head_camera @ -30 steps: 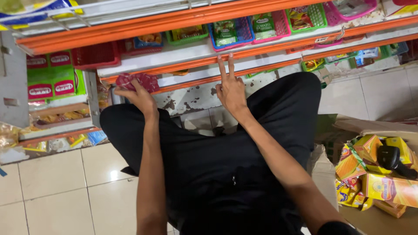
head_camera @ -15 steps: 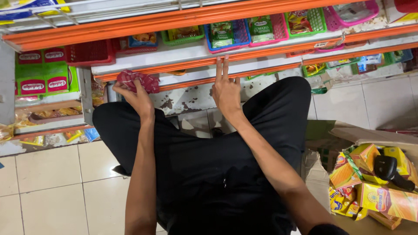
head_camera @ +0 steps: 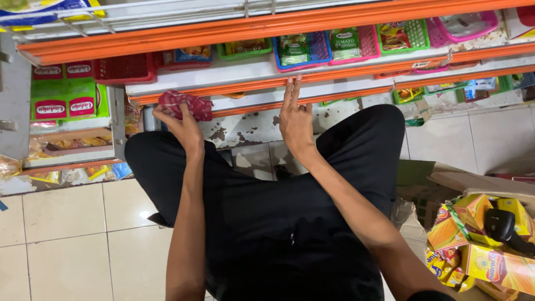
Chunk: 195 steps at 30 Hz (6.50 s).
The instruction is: The person wipes down the supermarket shelves using a cloth, moving items aside and cleaning the shelf surface.
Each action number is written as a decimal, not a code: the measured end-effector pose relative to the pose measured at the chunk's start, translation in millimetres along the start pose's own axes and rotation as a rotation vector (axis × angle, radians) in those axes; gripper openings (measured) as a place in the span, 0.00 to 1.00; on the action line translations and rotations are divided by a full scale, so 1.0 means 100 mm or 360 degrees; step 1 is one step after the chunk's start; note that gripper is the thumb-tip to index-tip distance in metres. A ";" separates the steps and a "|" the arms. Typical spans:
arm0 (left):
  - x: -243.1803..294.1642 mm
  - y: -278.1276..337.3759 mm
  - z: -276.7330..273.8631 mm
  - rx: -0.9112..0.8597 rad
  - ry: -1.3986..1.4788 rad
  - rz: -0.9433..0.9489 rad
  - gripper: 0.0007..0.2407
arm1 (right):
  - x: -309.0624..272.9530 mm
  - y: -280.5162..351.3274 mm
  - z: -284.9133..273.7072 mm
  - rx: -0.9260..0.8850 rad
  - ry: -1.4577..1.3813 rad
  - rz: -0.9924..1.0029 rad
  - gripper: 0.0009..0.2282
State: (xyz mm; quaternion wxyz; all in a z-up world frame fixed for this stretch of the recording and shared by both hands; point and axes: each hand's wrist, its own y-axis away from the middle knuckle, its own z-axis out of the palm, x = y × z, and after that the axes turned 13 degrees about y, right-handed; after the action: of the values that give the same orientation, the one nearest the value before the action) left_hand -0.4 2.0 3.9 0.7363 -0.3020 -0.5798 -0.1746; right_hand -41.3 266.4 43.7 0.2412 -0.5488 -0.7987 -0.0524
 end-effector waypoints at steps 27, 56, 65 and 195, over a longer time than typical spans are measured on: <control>-0.13 -0.06 0.05 0.0032 0.0156 -0.0093 0.13 | 0.17 -0.32 -0.16 0.0589 -0.1160 0.0601 0.04; -0.02 0.01 0.03 -0.0026 0.0179 -0.0157 0.14 | 0.35 -0.37 0.13 0.0521 0.0033 -0.0242 0.15; -0.13 0.02 -0.06 0.0238 0.0160 -0.0158 0.14 | 0.48 0.19 -0.05 0.0241 -0.1597 0.0399 0.12; 0.87 1.40 1.80 -0.1926 -0.0506 0.0828 0.16 | 2.22 -0.17 2.66 0.0975 -0.1650 0.1659 0.26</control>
State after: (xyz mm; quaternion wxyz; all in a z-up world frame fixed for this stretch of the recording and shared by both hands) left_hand -27.2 232.7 80.2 0.3614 -0.8127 -0.3896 -0.2389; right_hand -206.0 541.5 -89.0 -0.0275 -0.7156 -0.4284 0.5510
